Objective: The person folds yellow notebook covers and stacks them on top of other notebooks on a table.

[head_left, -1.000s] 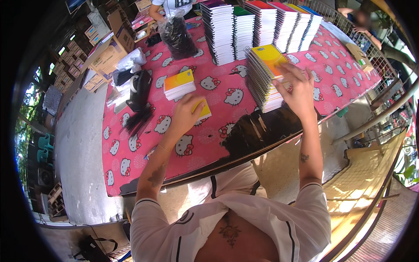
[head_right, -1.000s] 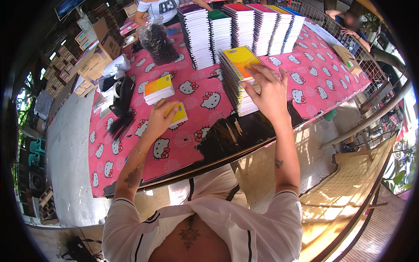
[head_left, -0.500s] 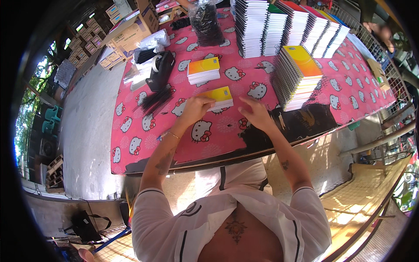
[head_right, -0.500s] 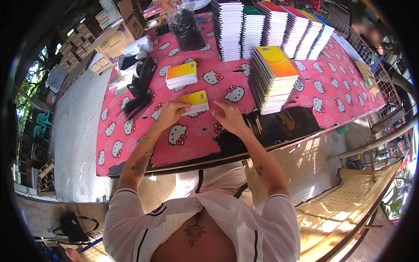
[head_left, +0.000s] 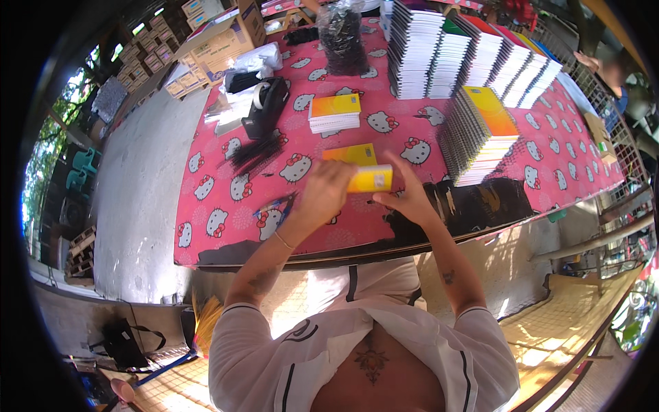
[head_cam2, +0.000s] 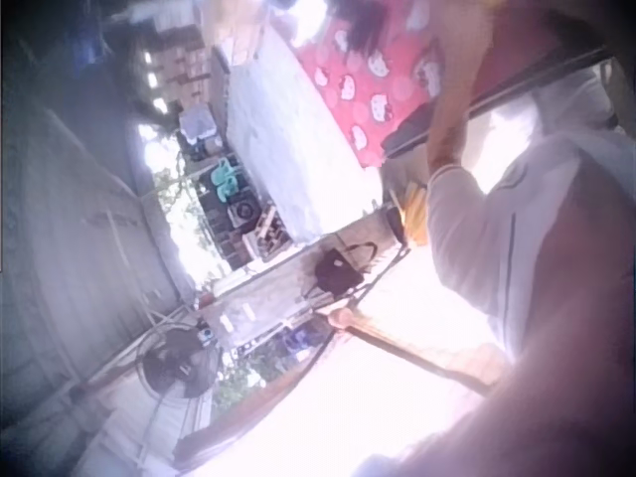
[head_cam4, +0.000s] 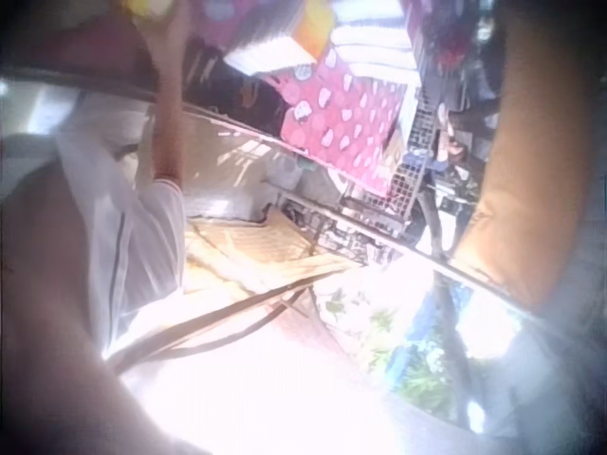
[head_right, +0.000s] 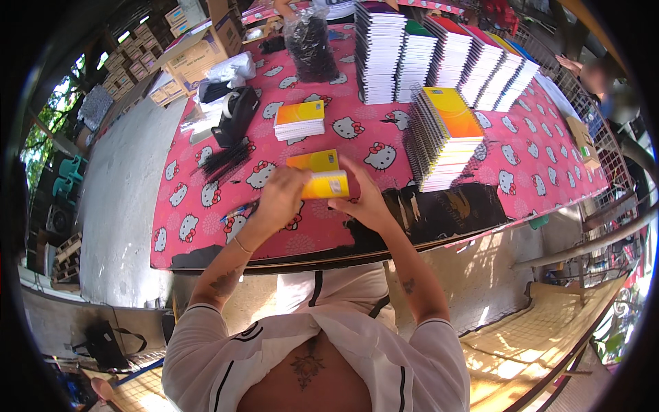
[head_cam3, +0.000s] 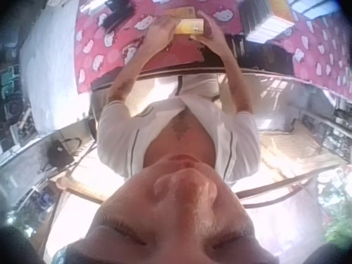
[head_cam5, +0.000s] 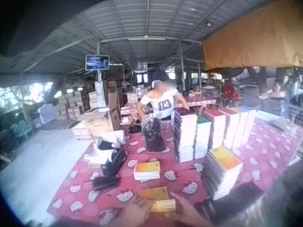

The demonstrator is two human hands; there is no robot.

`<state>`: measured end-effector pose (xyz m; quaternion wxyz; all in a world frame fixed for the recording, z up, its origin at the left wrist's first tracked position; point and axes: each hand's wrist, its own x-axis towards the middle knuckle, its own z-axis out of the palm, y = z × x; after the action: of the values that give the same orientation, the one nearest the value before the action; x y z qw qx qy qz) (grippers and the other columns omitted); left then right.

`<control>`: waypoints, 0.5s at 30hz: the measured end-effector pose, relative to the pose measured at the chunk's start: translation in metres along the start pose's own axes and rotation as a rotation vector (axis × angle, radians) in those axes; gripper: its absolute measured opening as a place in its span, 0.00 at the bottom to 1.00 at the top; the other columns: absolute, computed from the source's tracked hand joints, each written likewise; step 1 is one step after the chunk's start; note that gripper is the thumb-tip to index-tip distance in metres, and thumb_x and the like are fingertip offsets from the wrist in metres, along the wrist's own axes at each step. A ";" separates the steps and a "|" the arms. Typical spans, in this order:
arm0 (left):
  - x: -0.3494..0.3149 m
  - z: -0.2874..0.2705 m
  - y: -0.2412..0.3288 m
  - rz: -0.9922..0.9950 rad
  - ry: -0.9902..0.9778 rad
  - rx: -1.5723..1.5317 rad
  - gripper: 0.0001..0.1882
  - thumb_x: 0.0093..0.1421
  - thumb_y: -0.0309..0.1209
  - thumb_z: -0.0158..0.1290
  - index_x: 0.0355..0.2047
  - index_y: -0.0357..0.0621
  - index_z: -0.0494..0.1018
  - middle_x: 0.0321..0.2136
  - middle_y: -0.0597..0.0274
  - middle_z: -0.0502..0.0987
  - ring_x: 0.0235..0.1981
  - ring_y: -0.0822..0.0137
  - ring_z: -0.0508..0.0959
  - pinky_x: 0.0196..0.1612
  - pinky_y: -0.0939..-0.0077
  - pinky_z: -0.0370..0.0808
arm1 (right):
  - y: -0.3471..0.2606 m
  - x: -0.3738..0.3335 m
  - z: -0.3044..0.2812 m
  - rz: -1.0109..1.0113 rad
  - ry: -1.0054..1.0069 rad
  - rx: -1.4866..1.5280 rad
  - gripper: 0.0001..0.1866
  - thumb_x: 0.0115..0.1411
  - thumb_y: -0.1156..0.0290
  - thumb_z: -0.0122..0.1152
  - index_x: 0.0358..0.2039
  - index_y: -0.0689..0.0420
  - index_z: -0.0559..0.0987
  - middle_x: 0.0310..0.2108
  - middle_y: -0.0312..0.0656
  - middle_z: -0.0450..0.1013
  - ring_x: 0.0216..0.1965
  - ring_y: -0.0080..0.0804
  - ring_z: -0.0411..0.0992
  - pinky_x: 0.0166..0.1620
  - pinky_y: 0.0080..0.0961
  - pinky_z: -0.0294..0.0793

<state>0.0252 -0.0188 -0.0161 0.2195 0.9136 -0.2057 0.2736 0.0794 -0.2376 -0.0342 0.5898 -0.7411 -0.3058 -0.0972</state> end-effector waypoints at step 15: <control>-0.026 -0.031 -0.117 -0.301 0.331 0.383 0.09 0.65 0.25 0.52 0.45 0.38 0.74 0.35 0.48 0.77 0.37 0.45 0.79 0.37 0.55 0.77 | 0.037 -0.034 0.003 0.225 -0.217 0.357 0.18 0.65 0.76 0.62 0.56 0.61 0.77 0.41 0.37 0.77 0.38 0.19 0.74 0.38 0.16 0.78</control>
<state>0.0507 0.1002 -0.0415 0.1117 0.9017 0.0261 0.4169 0.0729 -0.2504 -0.0827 0.6822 -0.6606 -0.2952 0.1052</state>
